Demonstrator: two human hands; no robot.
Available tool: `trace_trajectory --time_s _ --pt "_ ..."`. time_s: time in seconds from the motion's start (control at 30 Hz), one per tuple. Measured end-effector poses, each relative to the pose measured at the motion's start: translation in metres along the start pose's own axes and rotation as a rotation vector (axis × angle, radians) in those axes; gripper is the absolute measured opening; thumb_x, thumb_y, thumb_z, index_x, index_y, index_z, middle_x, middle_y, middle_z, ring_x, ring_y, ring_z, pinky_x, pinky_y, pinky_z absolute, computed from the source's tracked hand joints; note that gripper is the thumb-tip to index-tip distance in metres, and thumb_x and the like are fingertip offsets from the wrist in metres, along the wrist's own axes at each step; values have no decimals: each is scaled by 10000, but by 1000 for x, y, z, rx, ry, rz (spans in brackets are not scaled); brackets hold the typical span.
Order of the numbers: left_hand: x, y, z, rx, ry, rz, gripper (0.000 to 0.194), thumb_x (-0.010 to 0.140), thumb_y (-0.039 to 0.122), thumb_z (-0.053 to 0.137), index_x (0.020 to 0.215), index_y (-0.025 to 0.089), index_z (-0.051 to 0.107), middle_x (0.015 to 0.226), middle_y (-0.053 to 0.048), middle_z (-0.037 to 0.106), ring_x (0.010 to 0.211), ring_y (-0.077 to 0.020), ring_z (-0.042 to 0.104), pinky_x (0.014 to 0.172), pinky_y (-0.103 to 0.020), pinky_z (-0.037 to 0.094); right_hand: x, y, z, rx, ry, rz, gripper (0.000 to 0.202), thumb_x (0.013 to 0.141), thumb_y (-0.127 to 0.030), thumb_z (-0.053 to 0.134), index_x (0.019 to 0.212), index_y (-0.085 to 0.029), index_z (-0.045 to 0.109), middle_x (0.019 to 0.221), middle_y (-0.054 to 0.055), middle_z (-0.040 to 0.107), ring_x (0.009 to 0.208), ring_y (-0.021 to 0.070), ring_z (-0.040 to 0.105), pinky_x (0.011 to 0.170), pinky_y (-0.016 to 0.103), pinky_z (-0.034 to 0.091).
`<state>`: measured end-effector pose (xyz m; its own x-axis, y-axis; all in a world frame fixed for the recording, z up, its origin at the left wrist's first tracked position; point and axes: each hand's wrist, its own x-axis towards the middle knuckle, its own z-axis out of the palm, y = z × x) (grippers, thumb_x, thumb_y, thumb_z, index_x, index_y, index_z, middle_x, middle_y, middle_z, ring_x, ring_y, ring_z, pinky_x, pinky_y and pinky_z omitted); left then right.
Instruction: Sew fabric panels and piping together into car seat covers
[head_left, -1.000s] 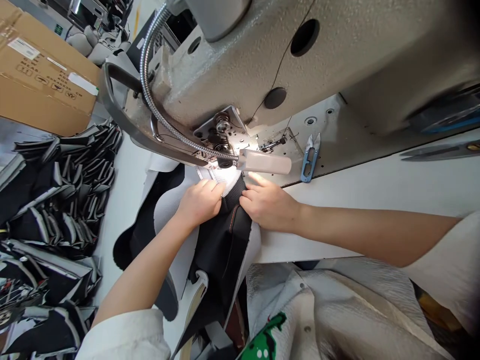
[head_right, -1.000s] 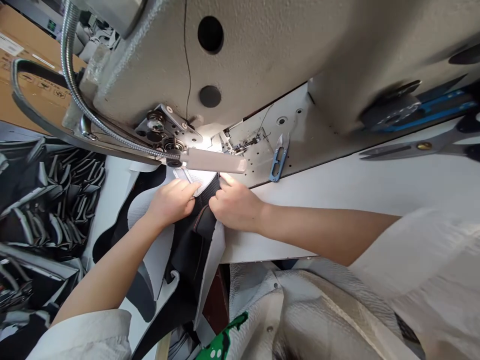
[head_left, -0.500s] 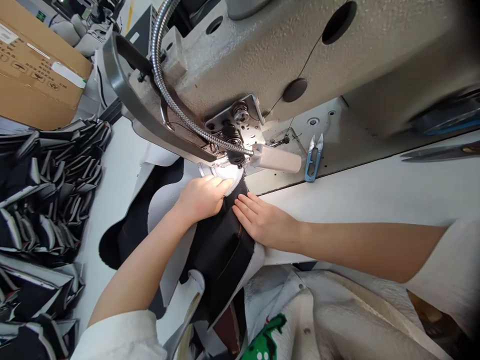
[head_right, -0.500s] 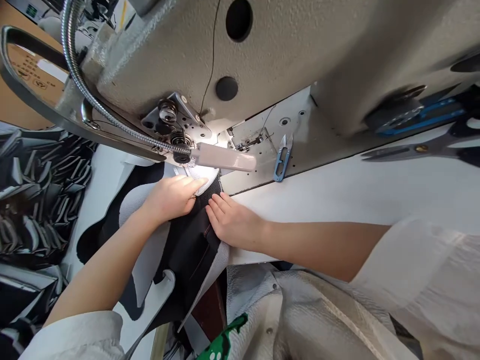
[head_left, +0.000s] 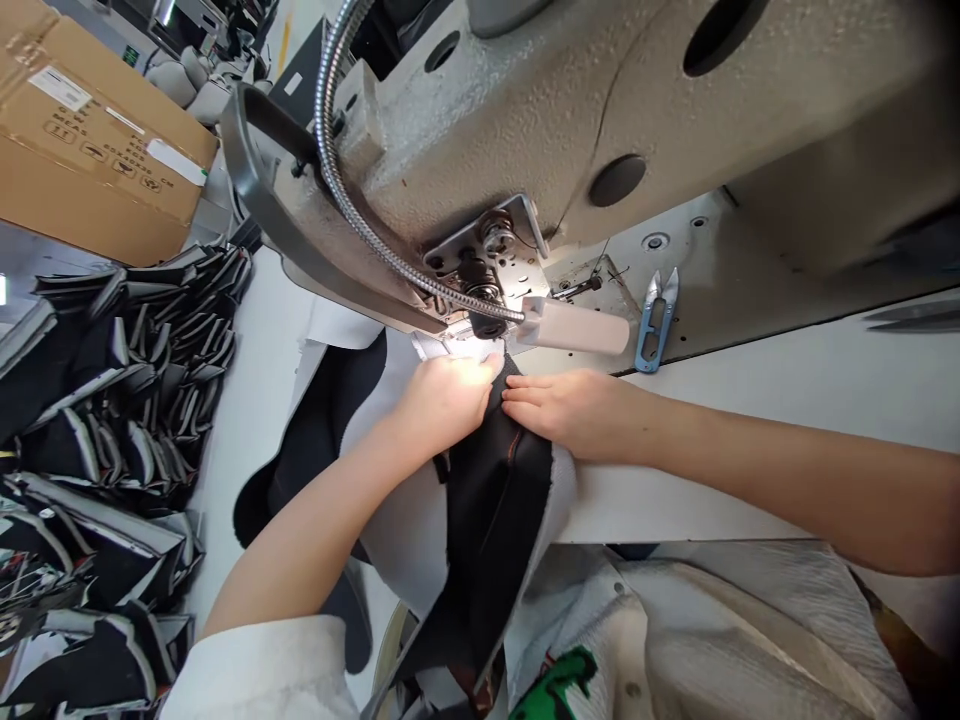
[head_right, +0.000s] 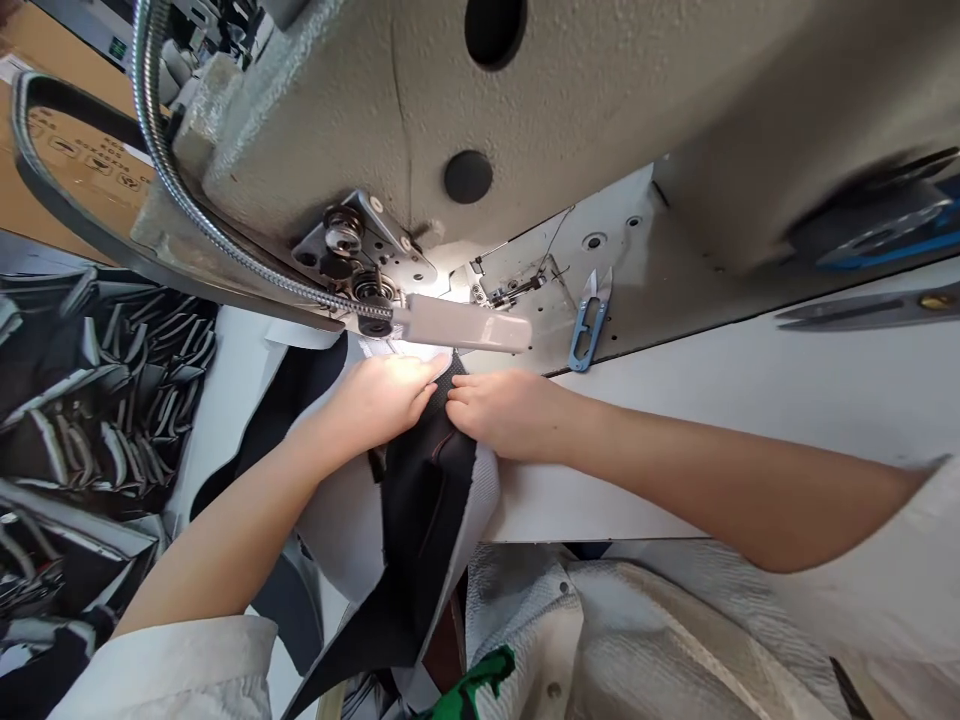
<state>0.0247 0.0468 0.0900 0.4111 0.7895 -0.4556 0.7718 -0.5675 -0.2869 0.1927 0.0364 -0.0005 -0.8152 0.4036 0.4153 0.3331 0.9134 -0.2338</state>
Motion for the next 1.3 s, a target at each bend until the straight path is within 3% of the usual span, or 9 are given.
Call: trace_trajectory --time_s 0.17,0.33,0.53,0.67,0.83,0.93,1.07,1.3 --pt "16 1 9 -67 112 -13 262 898 164 399 1033 123 619 930 -106 688 907 -230 644 805 -331 484 0 15 9 -57 62 -93 355 902 -58 363 1176 -28 586 1223 159 601 1202 203 514 980 333 468" --pt "25 -1 20 -124 246 22 259 910 172 393 815 134 631 800 -74 671 768 -186 634 845 -334 474 1 16 13 -51 51 -93 419 867 -118 432 1245 41 516 1285 235 531 1249 269 466 1036 412 418" --pt "24 -2 38 -119 370 99 250 910 157 398 842 130 637 815 -80 663 843 -201 623 848 -322 479 -5 10 0 -80 32 -135 429 819 -142 470 1209 14 560 1221 222 584 1189 260 525 1031 406 416" --pt "16 -12 48 -123 437 165 288 913 171 384 1071 111 617 989 -117 656 981 -216 589 945 -342 437 2 -9 8 -305 42 -151 365 848 -122 450 1130 44 611 1122 255 627 1061 290 610 948 444 468" --pt "-21 -15 30 -5 278 44 519 823 332 532 1308 155 476 1190 -154 554 1052 -305 511 842 -416 438 26 -37 31 -499 64 -40 353 868 -119 434 1052 117 620 1030 327 627 943 352 647 806 508 505" --pt "-41 -8 20 88 174 -28 647 754 277 562 1358 102 408 1208 -184 530 1025 -319 496 821 -432 409 31 -40 36 -430 85 -1 347 881 -117 431 1079 103 611 1070 335 609 967 358 638 793 514 507" --pt "-41 -5 28 134 101 -18 586 767 155 464 1347 82 419 1205 -167 549 991 -276 516 799 -394 400 27 -38 33 -324 79 -11 321 885 -93 420 1098 33 622 1080 291 628 981 326 641 791 469 516" --pt "-36 -18 35 179 154 -87 620 782 186 479 1380 65 372 1204 -179 542 1036 -290 517 833 -399 395 25 -48 38 -408 106 61 337 871 -65 433 1140 39 608 1059 299 631 909 336 668 720 452 533"
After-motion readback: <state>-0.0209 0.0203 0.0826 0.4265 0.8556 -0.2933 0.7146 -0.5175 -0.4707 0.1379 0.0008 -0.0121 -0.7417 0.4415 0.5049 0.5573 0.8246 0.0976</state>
